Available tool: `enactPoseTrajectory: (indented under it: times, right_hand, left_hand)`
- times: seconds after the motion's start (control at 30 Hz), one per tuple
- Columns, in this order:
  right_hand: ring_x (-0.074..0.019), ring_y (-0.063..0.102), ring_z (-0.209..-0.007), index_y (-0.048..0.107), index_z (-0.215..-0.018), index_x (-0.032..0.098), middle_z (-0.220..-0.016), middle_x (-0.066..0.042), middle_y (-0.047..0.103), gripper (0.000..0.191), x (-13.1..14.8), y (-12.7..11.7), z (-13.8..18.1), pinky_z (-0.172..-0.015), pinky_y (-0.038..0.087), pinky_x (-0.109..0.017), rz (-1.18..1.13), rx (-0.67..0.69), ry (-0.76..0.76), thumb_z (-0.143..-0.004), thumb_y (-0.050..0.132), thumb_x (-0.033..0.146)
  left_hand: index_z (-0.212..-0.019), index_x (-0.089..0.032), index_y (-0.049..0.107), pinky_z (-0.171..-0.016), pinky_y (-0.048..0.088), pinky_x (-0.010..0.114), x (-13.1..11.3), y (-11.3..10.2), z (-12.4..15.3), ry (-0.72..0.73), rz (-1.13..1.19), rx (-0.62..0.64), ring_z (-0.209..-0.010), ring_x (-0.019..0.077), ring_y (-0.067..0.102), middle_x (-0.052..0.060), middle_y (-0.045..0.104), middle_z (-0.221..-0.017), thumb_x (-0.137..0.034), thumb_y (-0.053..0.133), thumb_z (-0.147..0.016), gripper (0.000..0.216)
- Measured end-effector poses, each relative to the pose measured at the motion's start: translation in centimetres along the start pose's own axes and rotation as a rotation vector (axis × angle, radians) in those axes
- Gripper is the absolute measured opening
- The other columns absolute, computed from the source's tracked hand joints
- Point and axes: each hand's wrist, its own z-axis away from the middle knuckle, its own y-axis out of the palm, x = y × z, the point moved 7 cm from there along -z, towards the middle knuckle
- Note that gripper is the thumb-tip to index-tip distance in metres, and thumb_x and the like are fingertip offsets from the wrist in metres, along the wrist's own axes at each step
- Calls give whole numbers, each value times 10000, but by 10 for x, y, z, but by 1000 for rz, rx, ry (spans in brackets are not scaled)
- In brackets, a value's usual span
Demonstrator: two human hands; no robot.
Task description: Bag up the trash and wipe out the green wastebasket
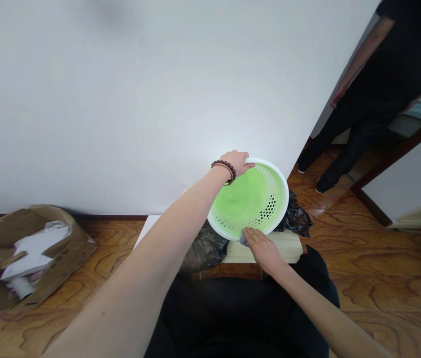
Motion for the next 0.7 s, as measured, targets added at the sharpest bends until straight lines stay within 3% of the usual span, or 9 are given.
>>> enactPoseTrajectory:
  times: [0.1, 0.27, 0.37, 0.47, 0.57, 0.7]
  right_hand:
    - [-229, 411, -1233, 432, -1310, 78, -1317, -164, 466, 435, 3, -2, -5, -1040, 330, -415, -14, 0, 62, -886, 363, 144]
    - [-202, 422, -1224, 403, -1320, 43, -1312, -168, 472, 440, 51, 1, -42, -1029, 353, -360, -184, -74, 98, -921, 302, 198]
    - [-194, 449, -1201, 400, -1323, 56, -1299, -163, 487, 438, 63, 3, -52, -1013, 376, -346, -245, -139, 127, -921, 310, 205]
    - [-201, 458, -1194, 400, -1332, 101, -1302, -142, 491, 437, 51, 5, -40, -1006, 387, -372, -213, -130, 66, -905, 349, 179]
    - [-206, 432, -1218, 418, -1324, 110, -1315, -134, 477, 445, 20, 6, -14, -1027, 359, -397, -105, -82, 10, -883, 359, 116]
    - [-209, 412, -1235, 448, -1305, 117, -1313, -128, 480, 431, -6, 4, 3, -1046, 327, -417, -21, -50, 38, -882, 370, 120]
  left_hand:
    - [-1081, -199, 564, -721, 443, 341, -6, -1, -1, 9, 5, 1, -877, 247, 592, 112, 632, -1000, -609, 336, -807, 543]
    - [-1104, -225, 555, -729, 441, 341, -5, -1, 0, -24, 2, 12, -889, 241, 588, 102, 627, -1018, -610, 330, -811, 533]
    - [-1112, -232, 554, -738, 438, 351, -4, -1, 2, -21, -3, 8, -907, 253, 584, 108, 620, -1033, -625, 322, -806, 549]
    - [-1115, -241, 554, -747, 435, 348, -4, -1, 3, -19, 0, 13, -910, 250, 583, 102, 621, -1030, -644, 322, -795, 564]
    - [-1097, -242, 566, -739, 439, 350, -4, -1, 3, -2, 3, 2, -894, 250, 586, 98, 630, -999, -645, 315, -796, 563]
    - [-1094, -235, 571, -723, 446, 351, -7, -2, 1, 14, -4, -11, -879, 253, 589, 100, 635, -982, -655, 318, -787, 578]
